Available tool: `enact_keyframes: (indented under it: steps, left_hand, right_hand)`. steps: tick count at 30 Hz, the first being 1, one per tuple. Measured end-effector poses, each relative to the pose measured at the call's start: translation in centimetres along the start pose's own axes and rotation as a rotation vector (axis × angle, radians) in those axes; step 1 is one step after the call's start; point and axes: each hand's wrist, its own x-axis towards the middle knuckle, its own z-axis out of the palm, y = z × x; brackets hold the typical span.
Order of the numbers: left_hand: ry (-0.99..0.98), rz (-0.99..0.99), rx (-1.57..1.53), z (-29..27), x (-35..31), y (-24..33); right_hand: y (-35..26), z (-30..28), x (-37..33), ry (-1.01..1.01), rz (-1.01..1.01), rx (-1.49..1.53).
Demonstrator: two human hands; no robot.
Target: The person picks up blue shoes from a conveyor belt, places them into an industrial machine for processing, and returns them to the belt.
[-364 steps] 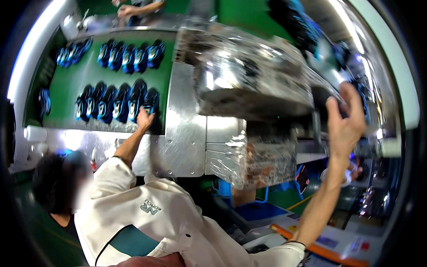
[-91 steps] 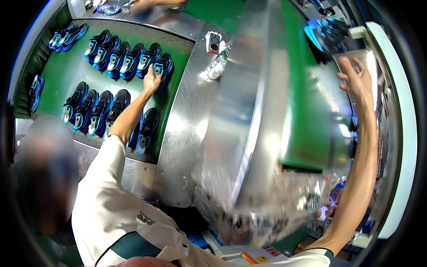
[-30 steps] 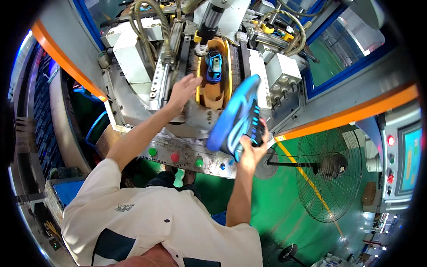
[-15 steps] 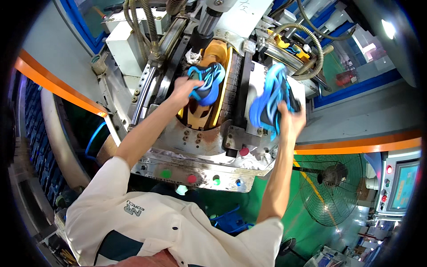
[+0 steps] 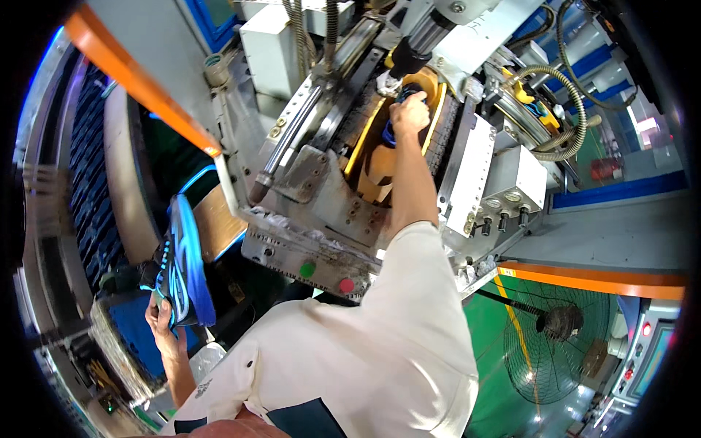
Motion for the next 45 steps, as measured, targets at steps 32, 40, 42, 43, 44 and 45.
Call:
enact_keyframes:
  steps: [32,40,42,43,44,45]
  left_hand:
    - [1.573,0.007,-0.645,-47.0,-32.4,-22.1]
    - [1.864,-0.439,-0.284,-73.8,-31.0,-31.5]
    - [1.914,-0.467,-0.173,-77.7,-29.9,-30.0]
    - [1.908,-0.46,-0.114,-79.8,-29.9,-30.6]
    - [1.853,-0.449,-0.018,-81.4,-29.8,-31.6]
    - [1.79,-0.457,0.045,-82.4,-29.6,-32.5]
  right_hand:
    - [-40.3,-21.1,-77.9,-0.725,-1.856,1.194]
    - [-59.4,-27.5,-108.4,-0.79,-1.987,0.576]
    - [-61.8,-28.1,-114.4,-0.705,-1.99,0.412]
    - [-63.3,-27.9,-117.7,-0.69,-1.931,0.399]
    - [-64.6,-27.4,-120.1,-0.663,-1.96,0.405]
    - [-64.9,-27.2,-122.5,-0.637,-1.991,0.402]
